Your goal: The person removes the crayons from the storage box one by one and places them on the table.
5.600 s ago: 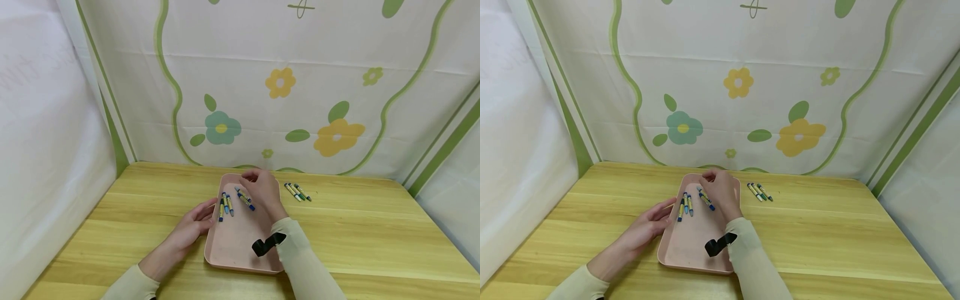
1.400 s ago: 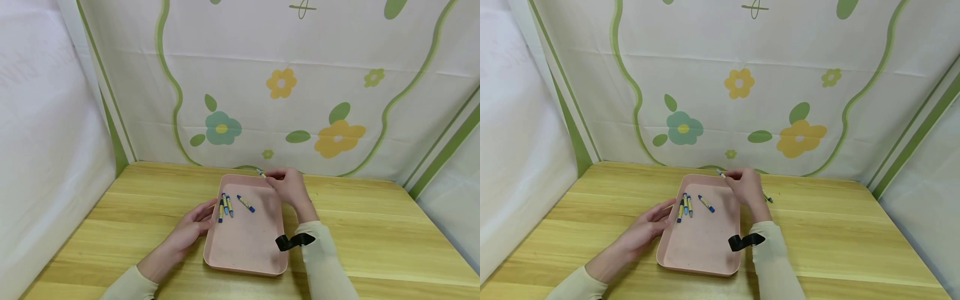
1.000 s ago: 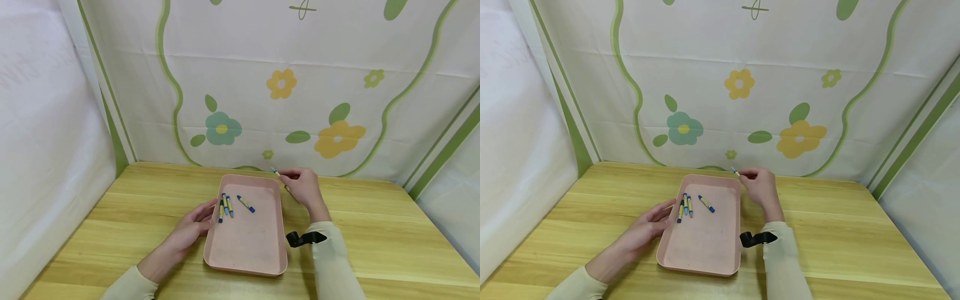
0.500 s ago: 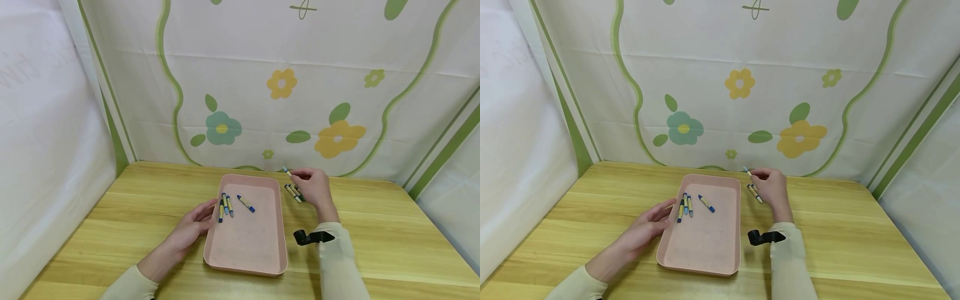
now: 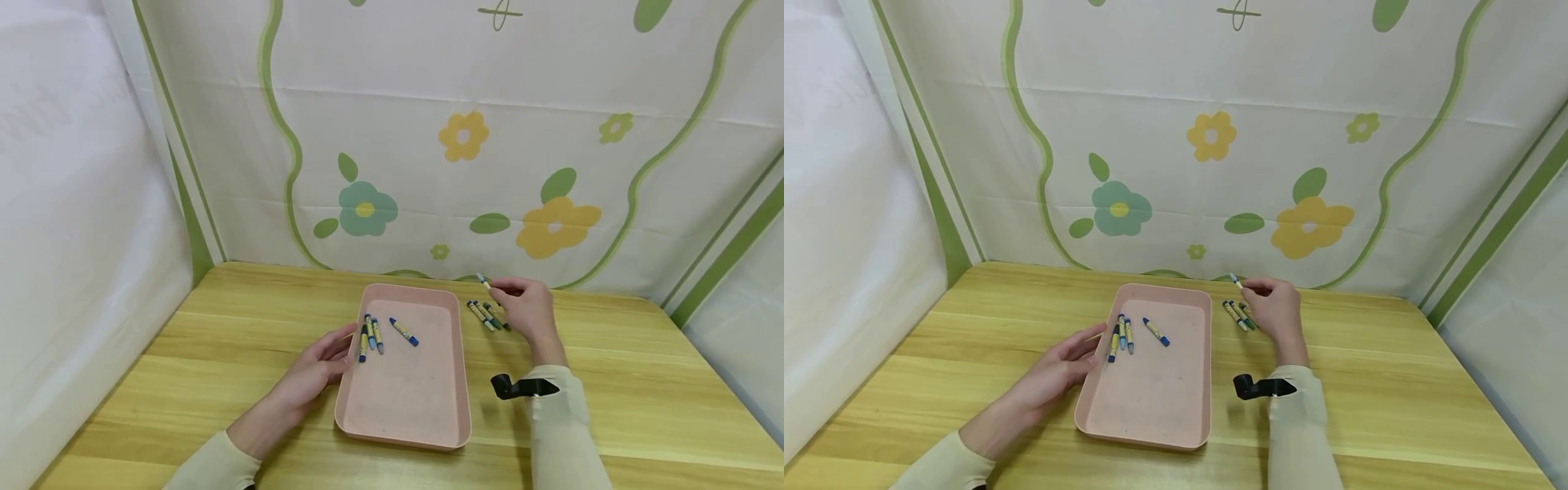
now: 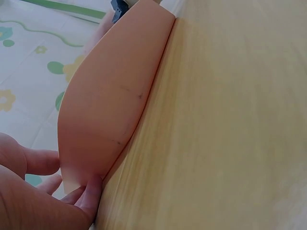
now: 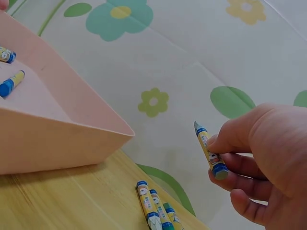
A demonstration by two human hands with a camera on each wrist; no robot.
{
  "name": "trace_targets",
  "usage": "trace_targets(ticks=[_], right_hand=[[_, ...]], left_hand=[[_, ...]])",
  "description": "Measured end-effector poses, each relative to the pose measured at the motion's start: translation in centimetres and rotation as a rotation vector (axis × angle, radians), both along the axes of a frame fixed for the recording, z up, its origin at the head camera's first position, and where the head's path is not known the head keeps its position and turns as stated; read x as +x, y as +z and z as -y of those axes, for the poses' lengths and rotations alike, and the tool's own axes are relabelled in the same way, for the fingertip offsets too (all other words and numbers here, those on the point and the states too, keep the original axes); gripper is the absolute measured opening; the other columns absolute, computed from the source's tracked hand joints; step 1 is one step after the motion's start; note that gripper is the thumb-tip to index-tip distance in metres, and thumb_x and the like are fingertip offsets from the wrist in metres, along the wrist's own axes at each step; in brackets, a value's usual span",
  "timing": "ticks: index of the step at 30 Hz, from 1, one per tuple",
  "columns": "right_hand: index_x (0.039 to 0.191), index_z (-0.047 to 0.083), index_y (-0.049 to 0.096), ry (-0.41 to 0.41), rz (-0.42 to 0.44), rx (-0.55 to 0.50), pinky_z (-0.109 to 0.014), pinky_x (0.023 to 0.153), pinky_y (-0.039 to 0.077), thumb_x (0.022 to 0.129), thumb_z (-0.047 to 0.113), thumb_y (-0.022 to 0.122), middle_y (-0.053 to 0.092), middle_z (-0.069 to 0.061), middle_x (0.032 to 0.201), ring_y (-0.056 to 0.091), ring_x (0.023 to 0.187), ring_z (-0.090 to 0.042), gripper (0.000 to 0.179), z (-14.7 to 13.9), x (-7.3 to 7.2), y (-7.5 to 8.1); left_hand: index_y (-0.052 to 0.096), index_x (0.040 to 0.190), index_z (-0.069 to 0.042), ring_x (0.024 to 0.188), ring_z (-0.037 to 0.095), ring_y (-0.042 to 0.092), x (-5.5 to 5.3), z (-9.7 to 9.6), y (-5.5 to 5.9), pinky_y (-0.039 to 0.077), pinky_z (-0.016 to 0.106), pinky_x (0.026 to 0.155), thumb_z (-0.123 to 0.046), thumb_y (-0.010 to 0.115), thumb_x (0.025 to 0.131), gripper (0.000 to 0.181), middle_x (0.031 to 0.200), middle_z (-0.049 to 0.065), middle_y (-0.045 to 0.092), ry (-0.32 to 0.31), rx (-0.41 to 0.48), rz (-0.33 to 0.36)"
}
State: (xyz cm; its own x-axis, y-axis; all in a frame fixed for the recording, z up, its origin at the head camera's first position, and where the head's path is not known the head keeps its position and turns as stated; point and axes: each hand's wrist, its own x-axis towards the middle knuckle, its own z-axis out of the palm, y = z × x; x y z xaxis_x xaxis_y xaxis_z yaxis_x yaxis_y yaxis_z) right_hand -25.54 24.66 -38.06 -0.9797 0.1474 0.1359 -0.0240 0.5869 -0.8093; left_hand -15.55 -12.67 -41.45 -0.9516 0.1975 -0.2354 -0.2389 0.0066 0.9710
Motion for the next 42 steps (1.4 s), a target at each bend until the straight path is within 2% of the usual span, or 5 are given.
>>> trace_targets(ticks=[10, 18, 30, 37, 42], right_hand=[[0.122, 0.006, 0.08, -0.021, -0.002, 0.021, -0.017, 0.075, 0.054, 0.1, 0.026, 0.073, 0.078, -0.017, 0.117, 0.064, 0.087, -0.001, 0.03, -1.3, -0.1, -0.5], [0.116, 0.006, 0.082, -0.062, -0.01, 0.021, -0.013, 0.074, 0.051, 0.097, 0.023, 0.077, 0.082, -0.01, 0.108, 0.062, 0.082, 0.007, 0.026, -2.0, -0.4, -1.4], [0.122, 0.008, 0.08, -0.072, 0.135, 0.039, -0.026, 0.082, 0.051, 0.1, 0.026, 0.072, 0.077, -0.018, 0.123, 0.07, 0.112, -0.029, 0.03, -2.8, -0.2, -2.9], [0.123, 0.007, 0.079, -0.061, 0.185, 0.052, -0.036, 0.091, 0.054, 0.101, 0.027, 0.072, 0.076, -0.019, 0.127, 0.068, 0.119, -0.033, 0.03, -3.1, 0.0, -3.3], [0.118, 0.006, 0.081, -0.06, 0.17, 0.083, -0.049, 0.103, 0.052, 0.1, 0.027, 0.073, 0.076, -0.02, 0.126, 0.066, 0.125, -0.039, 0.029, -3.1, -0.1, -3.6]], left_hand=[[0.043, 0.163, -0.015, 0.155, 0.037, 0.042, 0.0, 0.0, 0.1, 0.042, 0.052, 0.122, -0.007, 0.058, 0.106, 0.06, 0.167, 0.018, 0.044, -0.004, -0.002, -0.007], [0.044, 0.162, -0.016, 0.155, 0.036, 0.043, 0.0, 0.2, 0.1, 0.043, 0.051, 0.121, -0.007, 0.058, 0.106, 0.059, 0.167, 0.017, 0.045, 0.007, -0.005, -0.002], [0.044, 0.162, -0.015, 0.153, 0.036, 0.045, -0.2, 0.1, -0.3, 0.049, 0.041, 0.114, -0.006, 0.057, 0.106, 0.058, 0.166, 0.018, 0.046, -0.002, 0.005, -0.009], [0.048, 0.16, -0.017, 0.151, 0.034, 0.048, -0.1, -0.1, -0.4, 0.049, 0.044, 0.115, -0.005, 0.058, 0.105, 0.057, 0.164, 0.015, 0.05, 0.019, 0.0, 0.007], [0.046, 0.161, -0.017, 0.152, 0.036, 0.046, 0.0, 0.0, -0.2, 0.049, 0.044, 0.115, -0.006, 0.057, 0.106, 0.058, 0.165, 0.017, 0.047, 0.008, -0.007, 0.001]])
